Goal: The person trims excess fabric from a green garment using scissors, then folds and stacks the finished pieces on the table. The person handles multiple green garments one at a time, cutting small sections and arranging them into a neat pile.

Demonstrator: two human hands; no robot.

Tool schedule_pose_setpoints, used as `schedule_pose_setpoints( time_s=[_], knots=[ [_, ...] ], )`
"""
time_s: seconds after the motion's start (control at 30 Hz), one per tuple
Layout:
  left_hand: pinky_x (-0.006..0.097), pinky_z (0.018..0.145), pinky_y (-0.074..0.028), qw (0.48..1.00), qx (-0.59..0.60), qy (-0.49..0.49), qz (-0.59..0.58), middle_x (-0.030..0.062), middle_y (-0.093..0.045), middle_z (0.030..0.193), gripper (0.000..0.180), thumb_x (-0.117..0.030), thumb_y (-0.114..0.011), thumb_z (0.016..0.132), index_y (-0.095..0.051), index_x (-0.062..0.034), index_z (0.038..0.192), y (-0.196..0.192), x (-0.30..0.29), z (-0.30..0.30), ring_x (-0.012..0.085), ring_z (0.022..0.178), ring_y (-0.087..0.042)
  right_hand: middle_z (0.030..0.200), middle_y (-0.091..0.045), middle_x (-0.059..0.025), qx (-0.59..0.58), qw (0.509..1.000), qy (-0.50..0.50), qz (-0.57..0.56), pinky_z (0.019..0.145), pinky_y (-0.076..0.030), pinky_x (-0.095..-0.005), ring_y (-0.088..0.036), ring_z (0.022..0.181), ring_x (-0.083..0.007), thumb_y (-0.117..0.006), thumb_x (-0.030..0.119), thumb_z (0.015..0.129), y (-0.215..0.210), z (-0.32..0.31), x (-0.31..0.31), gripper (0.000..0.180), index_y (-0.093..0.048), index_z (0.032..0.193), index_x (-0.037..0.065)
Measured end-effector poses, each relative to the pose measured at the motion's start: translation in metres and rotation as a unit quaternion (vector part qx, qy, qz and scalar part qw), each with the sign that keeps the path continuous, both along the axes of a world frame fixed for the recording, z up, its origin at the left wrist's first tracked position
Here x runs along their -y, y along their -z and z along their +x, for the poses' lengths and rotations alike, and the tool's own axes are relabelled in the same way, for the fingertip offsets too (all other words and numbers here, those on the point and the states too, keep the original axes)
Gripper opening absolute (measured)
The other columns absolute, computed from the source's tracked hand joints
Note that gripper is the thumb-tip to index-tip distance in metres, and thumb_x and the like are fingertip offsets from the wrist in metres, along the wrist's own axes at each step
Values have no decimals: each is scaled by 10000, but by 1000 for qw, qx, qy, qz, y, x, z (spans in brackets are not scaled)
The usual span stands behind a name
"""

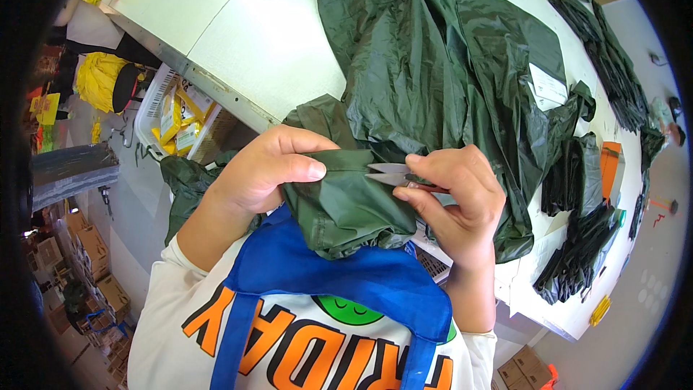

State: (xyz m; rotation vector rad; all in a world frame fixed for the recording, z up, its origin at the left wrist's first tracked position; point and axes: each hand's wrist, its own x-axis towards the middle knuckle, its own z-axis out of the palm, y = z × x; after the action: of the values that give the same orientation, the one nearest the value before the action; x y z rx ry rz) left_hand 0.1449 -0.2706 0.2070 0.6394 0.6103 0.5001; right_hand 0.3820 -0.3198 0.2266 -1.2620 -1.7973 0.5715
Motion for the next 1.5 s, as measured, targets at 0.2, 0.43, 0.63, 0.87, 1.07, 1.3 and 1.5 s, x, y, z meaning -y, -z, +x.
schedule_pose_setpoints(
  time_s=[0.2, 0.43, 0.63, 0.87, 1.07, 1.3, 1.5],
  knots=[
    [261, 816, -495, 1000, 16, 7, -4, 124, -678, 973, 319, -28, -563, 820, -606, 113, 1103, 0, 0, 2, 133, 853, -637, 772, -636, -74, 31, 999, -13, 1, 564, -441, -261, -571, 665, -170, -815, 30, 578, -5, -3, 1, 329, -690, 881, 10],
    [285, 820, -507, 999, -24, 9, 21, 155, -681, 965, 342, -38, -570, 789, -609, 131, 1084, 0, 0, 7, 170, 863, -649, 771, -643, -72, 30, 999, -28, 2, 562, -425, -284, -564, 652, -186, -807, 56, 589, -3, -2, -4, 298, -697, 864, 27],
    [297, 845, -499, 998, -31, 20, 42, 126, -672, 1009, 349, -57, -615, 800, -612, 90, 1116, 1, 9, -5, 162, 902, -629, 801, -609, -80, -112, 991, -42, -58, 617, -415, -256, -555, 701, -170, -798, 81, 659, -2, -11, 0, 299, -668, 918, 8],
    [305, 778, -466, 919, -79, 29, 385, 113, -640, 926, 407, -52, -674, 698, -600, 3, 1095, -9, 0, -19, 176, 837, -606, 1047, -596, -63, -360, 831, -134, -402, 906, -401, -285, -546, 1019, -158, -907, 445, 510, 36, -16, -11, 857, -522, 1121, -14],
    [379, 555, -428, 647, -299, -224, 665, 64, -439, 704, 290, -25, -628, 753, -584, -130, 1019, 3, 21, -4, 258, 644, -543, 740, -400, 63, -249, 916, -124, -290, 626, -271, -210, -362, 698, -62, -823, 119, 598, 58, -20, -18, 409, -441, 743, 107],
    [399, 666, -405, 695, -247, -119, 664, 113, -435, 804, 140, -156, -636, 815, -540, -63, 857, 6, 33, 2, 270, 771, -521, 712, -375, 54, -346, 932, 35, -98, 603, -311, -190, -342, 650, -40, -537, -94, 770, 81, -26, -39, 258, -371, 733, 100],
    [385, 701, -480, 606, -429, -221, 633, 137, -485, 987, 173, -103, -560, 863, -571, 1, 1001, 15, 9, -11, 299, 859, -561, 738, -366, 48, -210, 971, -1, -112, 637, -311, -203, -332, 693, -52, -637, -16, 790, 47, -64, -12, 304, -360, 757, 105]
  ],
)
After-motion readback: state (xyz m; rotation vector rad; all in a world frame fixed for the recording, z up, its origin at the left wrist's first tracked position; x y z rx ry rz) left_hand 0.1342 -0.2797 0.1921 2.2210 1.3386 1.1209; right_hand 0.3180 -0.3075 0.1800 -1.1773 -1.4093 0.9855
